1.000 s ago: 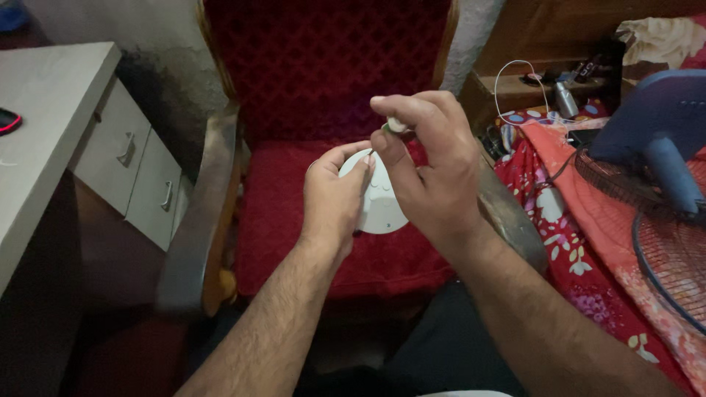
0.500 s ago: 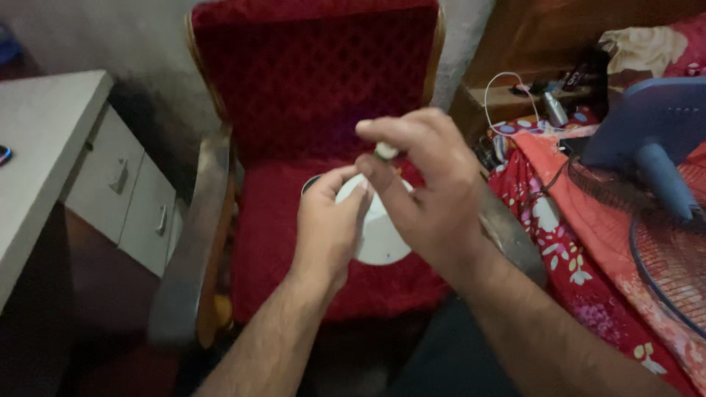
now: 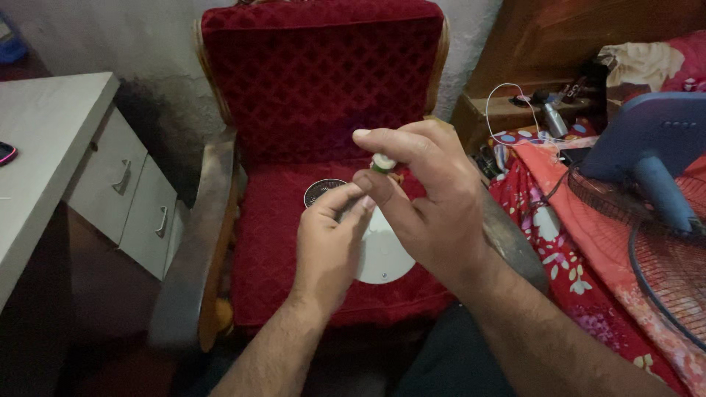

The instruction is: The person holds a white round plastic device base on their lap and uses a screwdriver to drive screws into its mounting holes, turning the device over between screws and continuing to tighten screws on the back panel.

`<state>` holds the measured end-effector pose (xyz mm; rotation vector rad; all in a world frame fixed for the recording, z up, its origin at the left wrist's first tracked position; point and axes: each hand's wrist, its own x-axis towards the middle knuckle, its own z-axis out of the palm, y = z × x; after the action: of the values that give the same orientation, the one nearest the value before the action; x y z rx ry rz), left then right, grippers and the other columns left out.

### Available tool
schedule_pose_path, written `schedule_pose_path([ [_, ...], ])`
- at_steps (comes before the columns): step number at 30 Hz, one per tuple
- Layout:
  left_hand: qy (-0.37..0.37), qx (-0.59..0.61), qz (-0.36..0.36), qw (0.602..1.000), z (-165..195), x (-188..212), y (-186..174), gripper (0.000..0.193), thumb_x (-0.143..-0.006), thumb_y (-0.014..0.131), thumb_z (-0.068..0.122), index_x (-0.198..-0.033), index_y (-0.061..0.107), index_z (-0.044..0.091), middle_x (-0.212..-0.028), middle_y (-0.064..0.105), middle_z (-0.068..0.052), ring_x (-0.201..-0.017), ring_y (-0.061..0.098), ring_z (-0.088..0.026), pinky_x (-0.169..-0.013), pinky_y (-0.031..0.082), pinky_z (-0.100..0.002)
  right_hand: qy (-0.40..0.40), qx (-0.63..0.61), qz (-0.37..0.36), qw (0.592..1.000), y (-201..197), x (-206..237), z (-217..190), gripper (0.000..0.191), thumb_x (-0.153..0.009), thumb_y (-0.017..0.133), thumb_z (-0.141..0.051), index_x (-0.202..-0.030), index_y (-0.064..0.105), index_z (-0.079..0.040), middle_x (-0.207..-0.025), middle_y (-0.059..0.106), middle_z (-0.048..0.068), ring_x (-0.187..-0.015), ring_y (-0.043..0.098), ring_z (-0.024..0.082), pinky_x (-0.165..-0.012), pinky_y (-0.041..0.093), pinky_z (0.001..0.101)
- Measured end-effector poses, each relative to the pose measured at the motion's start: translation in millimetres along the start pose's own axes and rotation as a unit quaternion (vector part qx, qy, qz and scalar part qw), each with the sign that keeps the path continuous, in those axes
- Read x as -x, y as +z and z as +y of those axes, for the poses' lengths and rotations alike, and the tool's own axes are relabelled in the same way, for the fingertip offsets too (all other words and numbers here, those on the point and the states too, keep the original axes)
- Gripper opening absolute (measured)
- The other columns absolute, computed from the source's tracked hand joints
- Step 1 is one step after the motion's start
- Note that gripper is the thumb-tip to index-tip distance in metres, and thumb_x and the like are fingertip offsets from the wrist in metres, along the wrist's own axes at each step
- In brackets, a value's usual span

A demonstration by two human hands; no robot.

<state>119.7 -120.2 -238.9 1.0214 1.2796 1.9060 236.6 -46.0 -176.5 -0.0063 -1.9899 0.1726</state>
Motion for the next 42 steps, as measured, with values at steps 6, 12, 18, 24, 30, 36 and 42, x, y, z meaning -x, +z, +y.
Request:
schedule_pose_path([
  [6, -0.003, -0.002, 0.022, 1.0, -10, 4, -2, 0.023, -0.098, 0.06, 0.016, -0.113, 0.073, 0.003, -0.094, 0.075, -0.004, -0.084, 0.069, -0.01, -0.073, 0.058, -0.028, 0.026, 0.028, -0.013, 0.999, 4, 1, -2, 0.044, -0.091, 0.085, -0.008, -0.132, 0.068, -0.007, -0.102, 0.068, 0.005, -0.095, 0.063, 0.017, -0.082, 0.052, 0.0303],
  [12, -0.022, -0.027, 0.044, 0.998, -16, 2, -8, 0.023, -0.098, 0.061, 0.017, -0.112, 0.074, 0.004, -0.092, 0.075, -0.005, -0.082, 0.069, -0.01, -0.072, 0.058, -0.027, 0.06, -0.042, -0.021, 0.997, 8, 6, -1, 0.054, -0.099, 0.083, -0.009, -0.144, 0.055, -0.003, -0.113, 0.065, 0.005, -0.105, 0.068, 0.012, -0.09, 0.064, 0.0251],
  [18, -0.023, -0.056, 0.073, 0.996, -18, 2, -6, 0.02, -0.097, 0.063, 0.014, -0.111, 0.075, 0.005, -0.092, 0.076, -0.005, -0.081, 0.068, -0.01, -0.071, 0.057, -0.028, 0.103, -0.078, 0.019, 0.991, 11, 13, -9, 0.051, -0.099, 0.081, -0.007, -0.14, 0.052, -0.001, -0.123, 0.06, 0.008, -0.114, 0.065, 0.015, -0.093, 0.06, 0.026],
  [24, -0.038, -0.052, 0.059, 0.996, -21, -3, -8, 0.021, -0.098, 0.061, 0.011, -0.114, 0.074, 0.005, -0.101, 0.079, -0.004, -0.091, 0.075, -0.009, -0.078, 0.064, -0.025, 0.139, -0.248, -0.002, 0.959, -9, 26, -44, 0.019, -0.102, 0.066, -0.003, -0.118, 0.058, 0.0, -0.108, 0.058, 0.009, -0.091, 0.055, 0.013, -0.079, 0.047, 0.0255],
  [30, -0.039, -0.078, 0.086, 0.992, -28, -10, -7, 0.022, -0.095, 0.066, 0.01, -0.111, 0.078, 0.001, -0.099, 0.08, -0.008, -0.087, 0.072, -0.011, -0.076, 0.058, -0.028, 0.228, -0.604, -0.068, 0.761, -46, 33, -83, 0.022, -0.1, 0.064, -0.011, -0.116, 0.063, 0.004, -0.1, 0.064, 0.015, -0.089, 0.062, 0.022, -0.078, 0.052, 0.0354],
  [36, -0.025, -0.067, 0.08, 0.994, -25, -12, -13, 0.023, -0.096, 0.065, 0.011, -0.114, 0.074, 0.002, -0.106, 0.08, -0.005, -0.097, 0.075, -0.01, -0.086, 0.061, -0.026, 0.126, -0.691, -0.114, 0.703, -59, 29, -75, 0.023, -0.1, 0.064, -0.011, -0.118, 0.062, 0.004, -0.1, 0.063, 0.016, -0.089, 0.061, 0.022, -0.079, 0.052, 0.0357],
  [42, -0.043, -0.037, 0.077, 0.995, -19, -10, -9, 0.025, -0.096, 0.064, 0.011, -0.117, 0.073, 0.002, -0.106, 0.08, -0.007, -0.097, 0.075, -0.012, -0.085, 0.061, -0.027, 0.085, -0.713, -0.125, 0.685, -68, 37, -63, 0.025, -0.1, 0.064, -0.01, -0.12, 0.061, 0.005, -0.1, 0.062, 0.016, -0.089, 0.061, 0.023, -0.079, 0.051, 0.0359],
])
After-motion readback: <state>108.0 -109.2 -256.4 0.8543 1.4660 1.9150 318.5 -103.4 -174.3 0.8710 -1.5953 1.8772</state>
